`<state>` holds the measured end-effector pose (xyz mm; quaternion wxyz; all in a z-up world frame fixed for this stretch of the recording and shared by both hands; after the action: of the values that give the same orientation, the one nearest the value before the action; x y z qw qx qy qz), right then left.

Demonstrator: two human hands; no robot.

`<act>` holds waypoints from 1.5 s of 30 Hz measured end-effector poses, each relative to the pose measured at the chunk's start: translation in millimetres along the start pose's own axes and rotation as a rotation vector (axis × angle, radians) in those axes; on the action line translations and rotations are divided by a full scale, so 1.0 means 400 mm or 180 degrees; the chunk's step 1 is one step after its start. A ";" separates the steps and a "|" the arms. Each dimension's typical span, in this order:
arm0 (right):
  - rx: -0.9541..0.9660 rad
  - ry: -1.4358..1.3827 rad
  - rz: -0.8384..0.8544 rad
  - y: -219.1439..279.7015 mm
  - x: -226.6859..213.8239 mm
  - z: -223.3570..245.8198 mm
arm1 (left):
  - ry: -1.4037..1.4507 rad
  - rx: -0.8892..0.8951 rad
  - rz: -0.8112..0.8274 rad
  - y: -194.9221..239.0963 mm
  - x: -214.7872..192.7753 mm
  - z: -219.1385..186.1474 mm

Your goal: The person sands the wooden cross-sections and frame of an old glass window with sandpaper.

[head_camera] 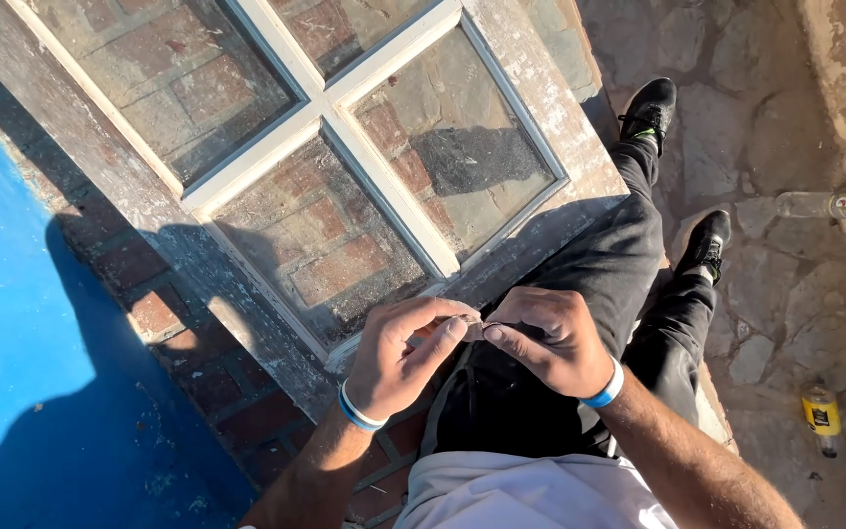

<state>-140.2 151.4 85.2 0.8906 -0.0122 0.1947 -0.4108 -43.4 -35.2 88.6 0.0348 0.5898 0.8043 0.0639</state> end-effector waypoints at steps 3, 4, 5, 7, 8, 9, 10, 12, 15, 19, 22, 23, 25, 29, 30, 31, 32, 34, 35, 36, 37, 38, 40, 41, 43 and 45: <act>0.0699 -0.0227 0.0009 0.015 -0.002 -0.004 | 0.0262 -0.0513 0.0142 0.004 0.014 0.033; 0.0633 -0.0153 0.0003 0.019 -0.003 0.003 | 0.0539 -0.0947 0.0189 0.006 0.022 0.045; 0.0567 -0.0079 -0.0002 0.023 -0.005 0.009 | 0.0816 -0.1382 0.0235 0.010 0.031 0.056; 0.0295 0.0029 0.0015 0.025 -0.012 0.019 | 0.0764 -0.1533 0.0184 0.018 0.039 0.082; 0.0035 0.0149 0.0028 0.027 -0.017 0.027 | 0.0721 -0.1691 0.0146 0.020 0.043 0.097; 0.0020 0.0152 0.0011 0.028 -0.023 0.031 | 0.0709 -0.1674 0.0155 0.018 0.045 0.091; 0.0022 0.0181 -0.0004 0.033 -0.029 0.036 | 0.0571 -0.1603 0.0229 0.019 0.049 0.085; 0.0021 0.0218 -0.0046 0.043 -0.042 0.038 | 0.0420 -0.1519 0.0327 0.018 0.057 0.075; 0.0391 0.0124 -0.0072 0.066 -0.058 0.017 | 0.0407 -0.1396 0.0547 0.021 0.075 0.062; 0.1275 -0.0469 0.0081 0.118 -0.063 -0.029 | 0.0374 -0.1229 0.0582 0.031 0.106 0.051; 0.1978 -0.0878 0.0168 0.145 -0.067 -0.041 | 0.0257 -0.1140 0.0542 0.035 0.124 0.048; 0.2175 -0.0980 0.0164 0.153 -0.068 -0.039 | 0.0185 -0.1114 0.0515 0.038 0.128 0.049; 0.1819 -0.0828 0.0040 0.143 -0.064 -0.010 | 0.0135 -0.0967 0.0522 0.043 0.134 0.037; 0.1796 -0.0784 -0.0089 0.166 -0.067 0.010 | 0.0084 -0.0442 0.0520 0.055 0.163 0.007; 0.1790 -0.0705 -0.0250 0.187 -0.087 0.002 | 0.0118 -0.0374 0.0680 0.051 0.196 0.015; 0.1847 -0.0904 -0.0348 0.207 -0.099 0.001 | 0.0022 -0.0283 0.0691 0.049 0.220 0.019; 0.1803 -0.1249 -0.0239 0.192 -0.074 -0.007 | -0.0197 -0.0197 0.0471 0.057 0.198 0.012; 0.1656 -0.1358 -0.0206 0.183 -0.045 -0.004 | -0.0255 -0.0256 0.0340 0.068 0.174 0.006; 0.1616 -0.1403 -0.0219 0.197 -0.048 0.000 | -0.0220 -0.0379 0.0282 0.083 0.183 0.013; 0.1560 -0.1325 -0.0242 0.200 -0.066 0.006 | -0.0173 -0.0296 0.0303 0.078 0.200 0.018; 0.1349 -0.1231 -0.0353 0.201 -0.088 0.016 | 0.0067 -0.0545 0.0293 0.073 0.217 0.027; 0.1087 -0.1207 -0.0439 0.189 -0.085 0.022 | 0.0237 -0.0778 0.0243 0.067 0.208 0.034; 0.0884 -0.1028 -0.0522 0.173 -0.095 0.032 | 0.0578 -0.0959 0.0157 0.050 0.221 0.053; 0.0782 -0.0862 -0.0612 0.168 -0.086 0.039 | 0.0959 -0.1220 0.0082 0.060 0.213 0.066; 0.0684 -0.0711 -0.0533 0.176 -0.056 0.037 | 0.1158 -0.1260 -0.0174 0.098 0.205 0.085; 0.0481 -0.0445 -0.0673 0.138 -0.059 0.027 | 0.1349 -0.1164 -0.0193 0.068 0.194 0.092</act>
<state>-109.9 203.8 92.9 0.8521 0.0058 0.0983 -0.5140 -36.1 49.1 57.6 -0.0263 0.5228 0.7860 0.3288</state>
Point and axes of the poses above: each hand's wrist, its own y-axis away from the middle knuckle, its own x-axis out of the palm, z = x × y, the point moved 3 cm from there along -y, towards the middle knuckle, and after that the axes turned 15 degrees about -z, right-handed, at the moved point
